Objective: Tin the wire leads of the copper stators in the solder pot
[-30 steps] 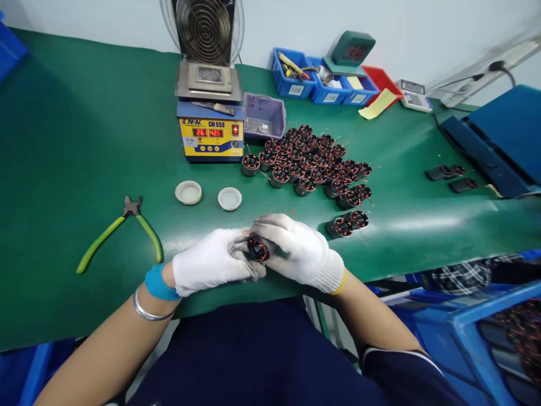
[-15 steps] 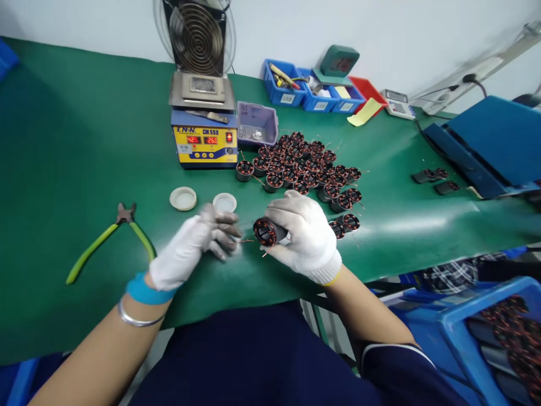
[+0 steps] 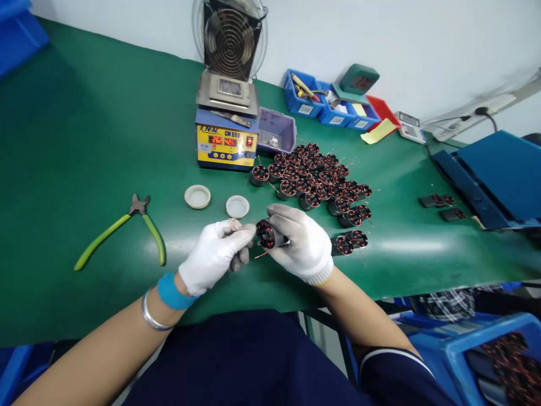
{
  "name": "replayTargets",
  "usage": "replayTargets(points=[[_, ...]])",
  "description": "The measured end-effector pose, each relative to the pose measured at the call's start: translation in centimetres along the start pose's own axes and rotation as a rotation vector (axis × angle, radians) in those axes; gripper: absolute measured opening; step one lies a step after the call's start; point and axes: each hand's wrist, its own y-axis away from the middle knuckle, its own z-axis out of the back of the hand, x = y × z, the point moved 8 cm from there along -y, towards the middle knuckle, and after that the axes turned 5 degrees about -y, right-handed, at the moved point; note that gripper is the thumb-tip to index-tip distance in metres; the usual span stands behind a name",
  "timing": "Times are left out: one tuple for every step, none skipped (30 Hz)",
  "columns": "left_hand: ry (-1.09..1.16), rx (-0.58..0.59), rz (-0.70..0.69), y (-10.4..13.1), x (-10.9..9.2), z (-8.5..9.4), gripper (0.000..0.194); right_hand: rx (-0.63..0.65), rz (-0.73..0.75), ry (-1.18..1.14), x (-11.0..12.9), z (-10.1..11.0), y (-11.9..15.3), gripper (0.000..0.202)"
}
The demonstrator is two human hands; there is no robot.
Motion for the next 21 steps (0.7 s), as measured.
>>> replayTargets(points=[[0.010,-0.020,0.027,0.0,0.3,0.1,0.035,-0.002,-0.003,0.009,0.0,-0.2,0.0,0.034],[0.026,-0.058,0.043,0.0,0.4,0.5,0.035,-0.016,-0.009,0.014,-0.1,-0.2,-0.1,0.035],[0.058,-0.122,0.038,0.0,0.2,1.3,0.035,-0.037,-0.015,0.016,-0.3,-0.1,-0.2,0.036],[0.113,-0.210,0.005,0.1,-0.2,2.3,0.033,-0.058,-0.030,0.021,-0.7,0.0,-0.4,0.037],[0.192,-0.312,-0.050,0.3,-0.8,3.5,0.031,-0.070,-0.044,0.030,-1.3,0.1,-0.5,0.037],[0.288,-0.405,-0.114,0.6,-1.3,4.5,0.027,-0.072,-0.051,0.043,-1.8,0.0,-0.7,0.038],[0.390,-0.476,-0.174,0.8,-1.8,5.4,0.022,-0.054,-0.056,0.064,-2.4,-0.2,-0.9,0.038],[0.484,-0.521,-0.220,1.0,-2.1,6.0,0.018,-0.022,-0.064,0.089,-3.0,-0.6,-1.1,0.038],[0.561,-0.544,-0.249,1.1,-2.2,6.3,0.013,0.019,-0.068,0.115,-3.5,-1.1,-1.3,0.039],[0.617,-0.544,-0.263,1.1,-2.3,6.3,0.011,0.065,-0.070,0.141,-3.9,-1.7,-1.6,0.041],[0.655,-0.536,-0.271,1.1,-2.4,6.3,0.012,0.116,-0.072,0.166,-4.2,-2.3,-1.8,0.043],[0.676,-0.531,-0.278,1.0,-2.4,6.2,0.014,0.170,-0.080,0.190,-4.5,-2.9,-2.1,0.046],[0.684,-0.517,-0.285,1.0,-2.4,6.1,0.016,0.225,-0.092,0.213,-4.7,-3.4,-2.4,0.049],[0.685,-0.511,-0.297,1.0,-2.3,6.1,0.018,0.281,-0.102,0.232,-4.9,-3.9,-2.7,0.051],[0.679,-0.499,-0.302,0.9,-2.3,6.0,0.018,0.336,-0.110,0.251,-4.9,-4.3,-3.0,0.052],[0.668,-0.495,-0.306,0.9,-2.2,6.0,0.018,0.384,-0.116,0.269,-4.8,-4.6,-3.3,0.053],[0.652,-0.496,-0.309,0.8,-2.1,6.0,0.016,0.425,-0.116,0.286,-4.7,-4.8,-3.5,0.053],[0.636,-0.494,-0.312,0.8,-2.1,6.1,0.015,0.458,-0.113,0.303,-4.5,-4.9,-3.8,0.053],[0.626,-0.488,-0.314,0.7,-2.0,6.1,0.015,0.486,-0.109,0.319,-4.4,-4.9,-4.0,0.053],[0.619,-0.482,-0.314,0.7,-2.0,6.1,0.016,0.508,-0.107,0.334,-4.2,-4.9,-4.2,0.054],[0.618,-0.473,-0.311,0.7,-2.0,6.0,0.016,0.525,-0.109,0.347,-4.1,-4.9,-4.3,0.055]])
